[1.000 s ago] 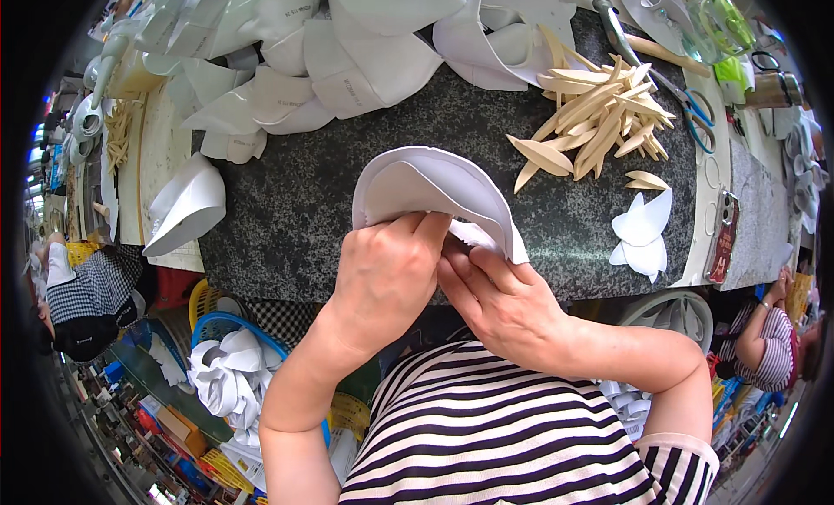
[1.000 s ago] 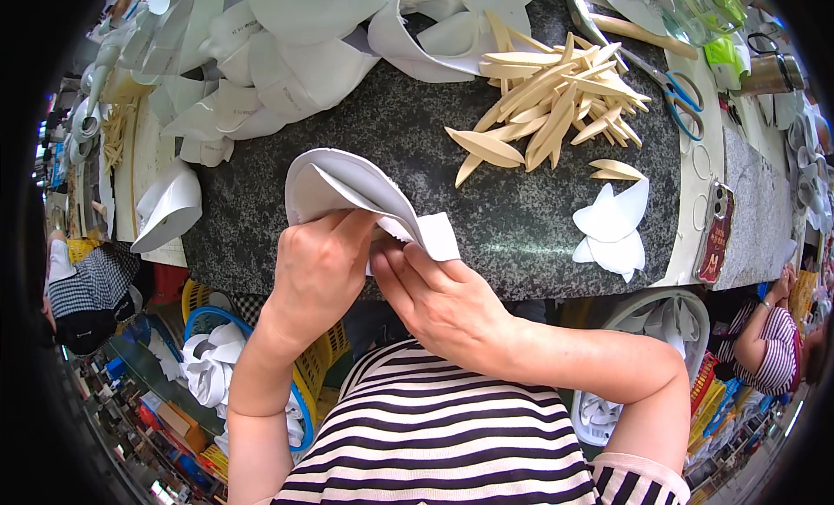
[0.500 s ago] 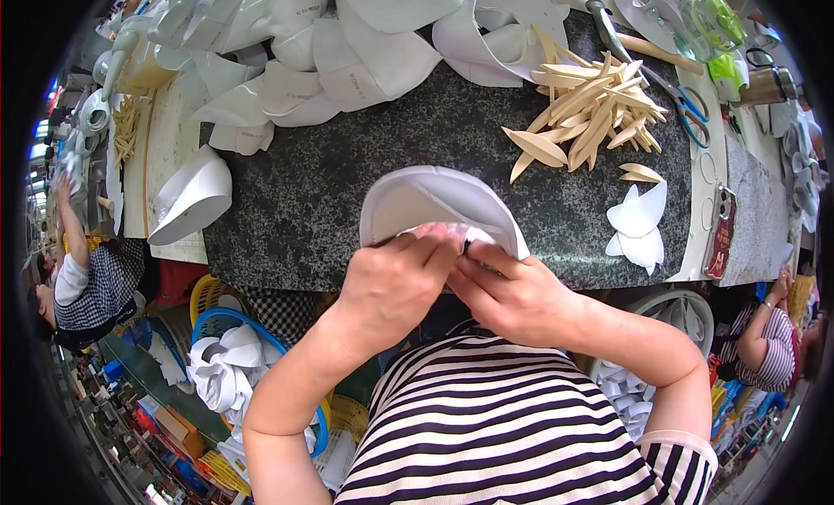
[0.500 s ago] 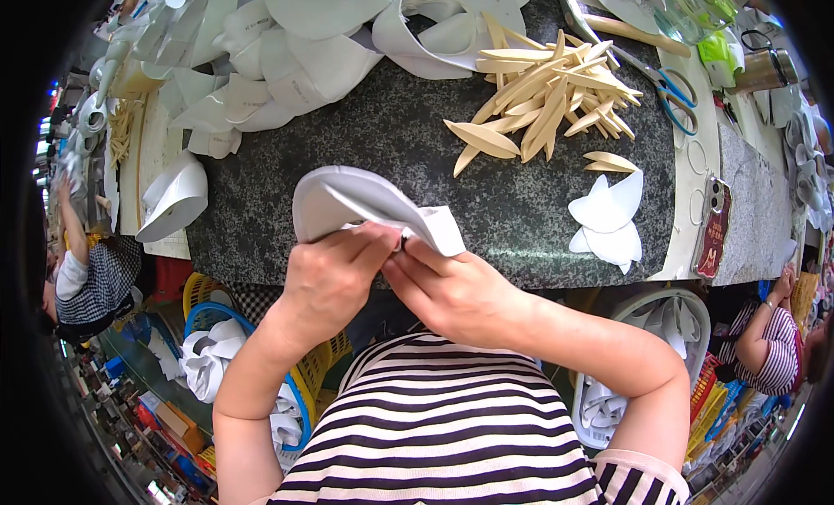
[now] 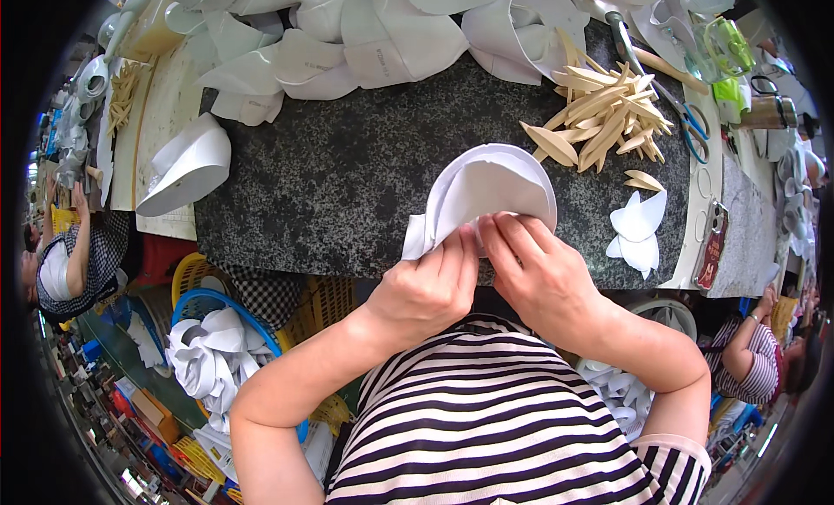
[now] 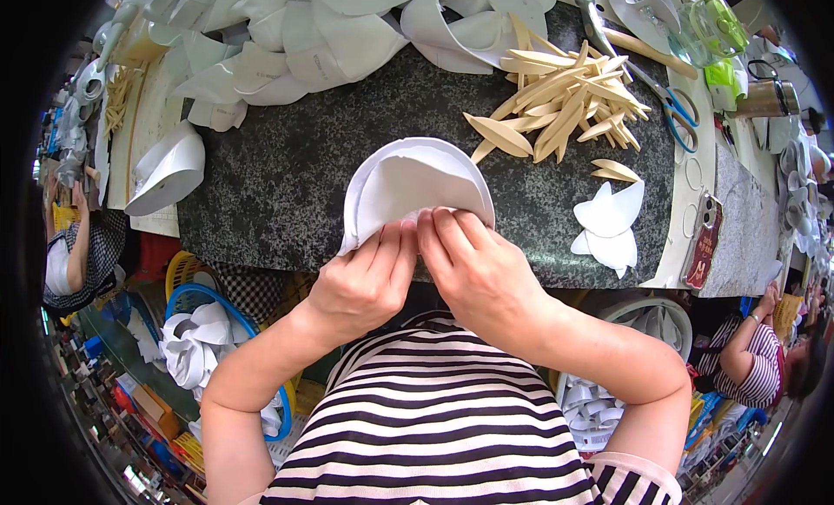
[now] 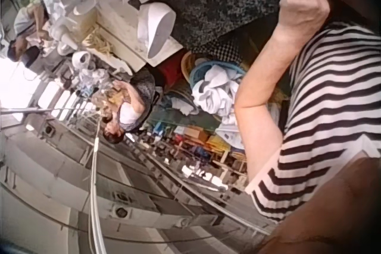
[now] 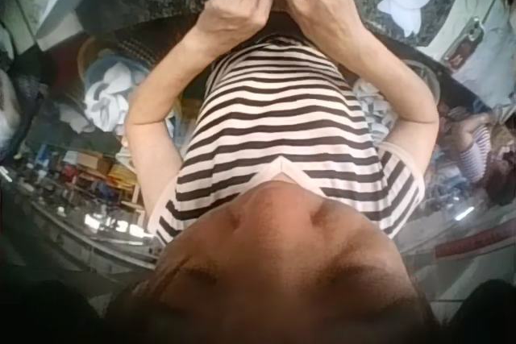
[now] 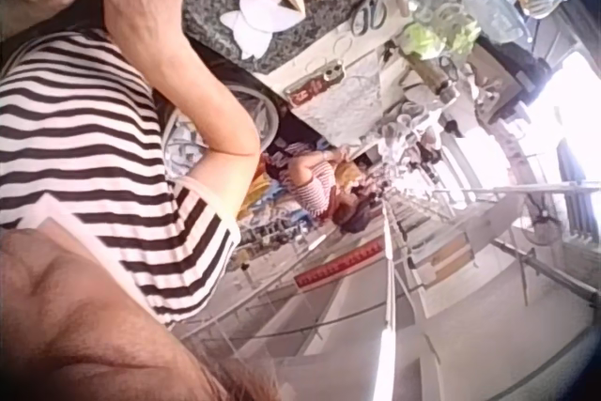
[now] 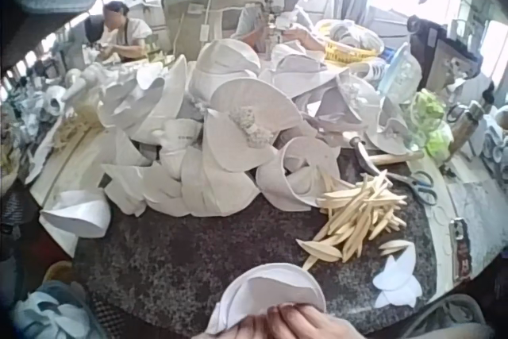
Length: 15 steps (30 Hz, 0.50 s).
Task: The person sorts shoe upper components, folds lining pieces around wooden stays, and inserts them into the shoe uppers, pressing and shaping the interiors by hand.
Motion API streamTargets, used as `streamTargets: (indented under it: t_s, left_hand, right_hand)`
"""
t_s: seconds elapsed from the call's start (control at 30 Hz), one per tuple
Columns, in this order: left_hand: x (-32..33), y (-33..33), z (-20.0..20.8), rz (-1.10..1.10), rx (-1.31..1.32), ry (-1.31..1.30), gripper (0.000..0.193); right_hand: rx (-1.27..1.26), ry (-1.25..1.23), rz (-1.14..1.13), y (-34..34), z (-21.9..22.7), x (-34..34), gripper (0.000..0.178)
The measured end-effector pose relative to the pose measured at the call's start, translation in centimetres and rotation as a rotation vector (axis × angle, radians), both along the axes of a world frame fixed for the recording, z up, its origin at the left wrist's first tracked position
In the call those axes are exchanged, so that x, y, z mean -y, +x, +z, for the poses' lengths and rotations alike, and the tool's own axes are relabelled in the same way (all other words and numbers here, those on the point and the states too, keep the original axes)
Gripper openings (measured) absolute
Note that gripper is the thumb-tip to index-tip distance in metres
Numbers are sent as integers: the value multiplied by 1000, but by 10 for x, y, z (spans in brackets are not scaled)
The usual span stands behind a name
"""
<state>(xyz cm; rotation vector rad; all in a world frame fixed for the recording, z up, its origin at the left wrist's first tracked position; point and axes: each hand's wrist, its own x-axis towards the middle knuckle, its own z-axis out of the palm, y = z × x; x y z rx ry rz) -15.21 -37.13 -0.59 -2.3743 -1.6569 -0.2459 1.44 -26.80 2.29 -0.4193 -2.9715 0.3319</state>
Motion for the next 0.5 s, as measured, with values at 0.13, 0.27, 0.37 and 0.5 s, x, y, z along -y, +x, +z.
streamTargets:
  t_s: [0.13,0.27,0.37,0.5]
  left_hand:
    - [1,0,-3,34,48,-5,35]
    - [11,11,-17,-2,-70,81,37]
    - [-1,15,-14,-41,-277,153,36]
    - [-6,17,-21,-105,-376,173,34]
  right_hand:
    - [-9,-33,0,-6,1,-4,47]
    - [53,111,75,5,-7,9,45]
    - [160,116,85,21,-23,18,46]
    - [227,43,18,22,-31,26,67]
